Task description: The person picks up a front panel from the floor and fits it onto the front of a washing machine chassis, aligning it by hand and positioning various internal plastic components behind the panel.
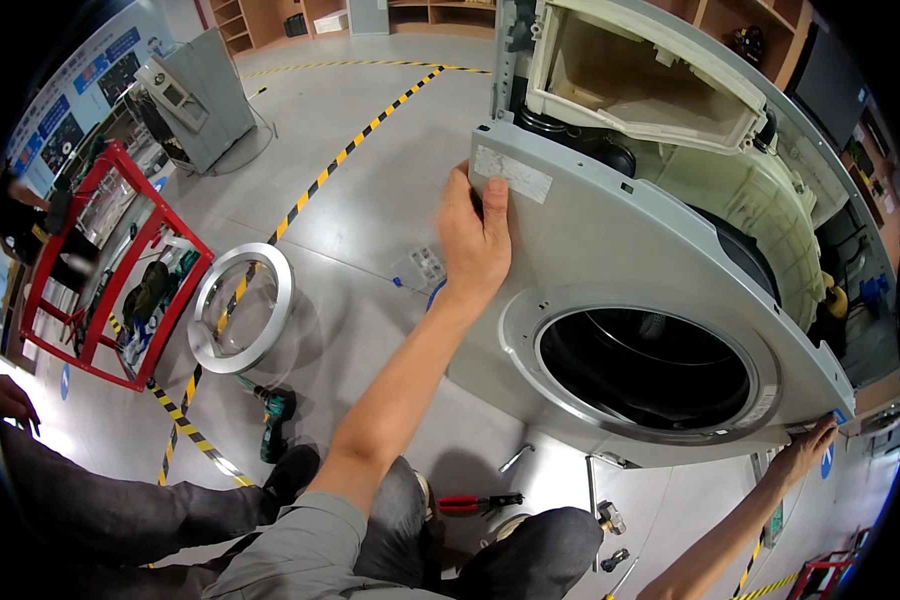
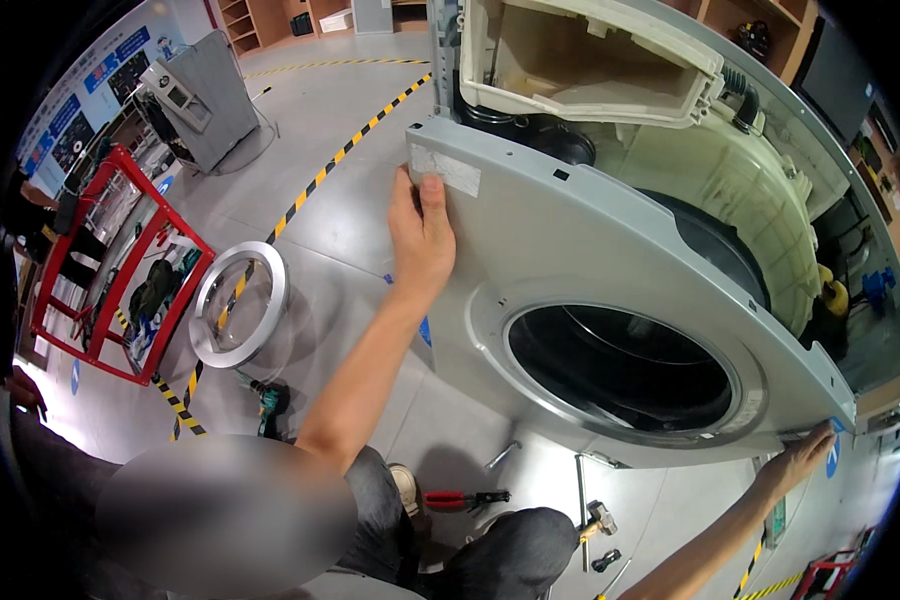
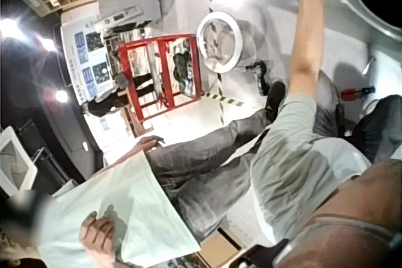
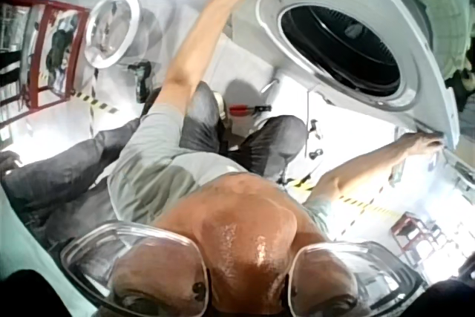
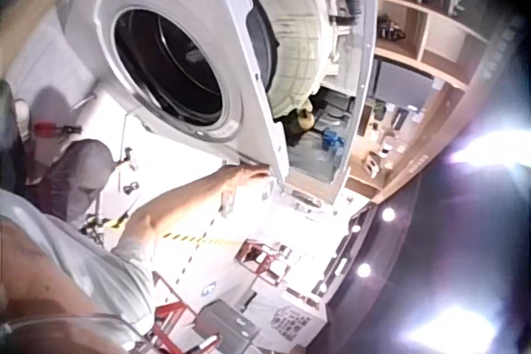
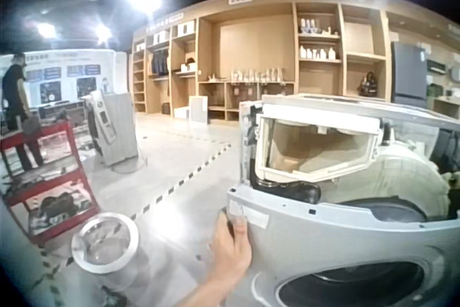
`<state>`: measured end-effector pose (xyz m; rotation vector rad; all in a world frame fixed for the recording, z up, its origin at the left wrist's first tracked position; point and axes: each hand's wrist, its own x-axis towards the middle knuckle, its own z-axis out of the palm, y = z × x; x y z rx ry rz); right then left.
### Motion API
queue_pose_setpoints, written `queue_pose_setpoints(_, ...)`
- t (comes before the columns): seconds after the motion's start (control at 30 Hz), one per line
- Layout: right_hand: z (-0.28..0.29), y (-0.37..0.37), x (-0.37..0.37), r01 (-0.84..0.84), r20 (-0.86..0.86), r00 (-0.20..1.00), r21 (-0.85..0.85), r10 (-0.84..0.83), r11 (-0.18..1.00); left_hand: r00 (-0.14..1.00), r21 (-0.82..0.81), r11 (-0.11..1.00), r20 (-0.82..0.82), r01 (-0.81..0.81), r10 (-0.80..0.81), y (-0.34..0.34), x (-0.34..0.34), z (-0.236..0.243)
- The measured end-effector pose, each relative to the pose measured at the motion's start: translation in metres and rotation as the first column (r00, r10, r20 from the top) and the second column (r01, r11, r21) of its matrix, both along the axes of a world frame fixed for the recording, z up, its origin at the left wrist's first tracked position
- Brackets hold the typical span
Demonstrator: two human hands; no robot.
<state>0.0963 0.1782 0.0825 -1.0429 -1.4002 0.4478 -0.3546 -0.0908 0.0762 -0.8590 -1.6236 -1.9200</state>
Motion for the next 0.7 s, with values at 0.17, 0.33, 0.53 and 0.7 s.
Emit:
queue_pose_setpoints(0.17, 0.006, -0.005, -0.008, 0.001, -0.007, 1.0, 0.033, -0.001, 0.999, 1.0, -0.035, 0.999, 0.018, 0.007, -0.007, 0.006, -0.004, 0.003)
queue_pose_setpoints(0.33, 0.016, -0.017, -0.024, -0.02, -0.07, 0.997, 0.001, 0.02, 1.0, 1.0, -0.027, 1.0, 0.013, 0.01, -0.01, 0.007, -0.01, 0.002)
queue_pose_setpoints(0.53, 0.029, -0.035, -0.039, 0.086, 0.0, 0.996, -0.005, -0.086, 0.996, 0.994, -0.076, 0.992, -0.013, -0.105, 0.104, 0.009, -0.008, 0.008)
queue_pose_setpoints(0.7, 0.027, -0.038, -0.047, 0.092, -0.078, 0.992, -0.031, -0.094, 0.995, 0.958, -0.071, 0.963, -0.149, -0.259, 0.247, 0.006, -0.018, 0.01)
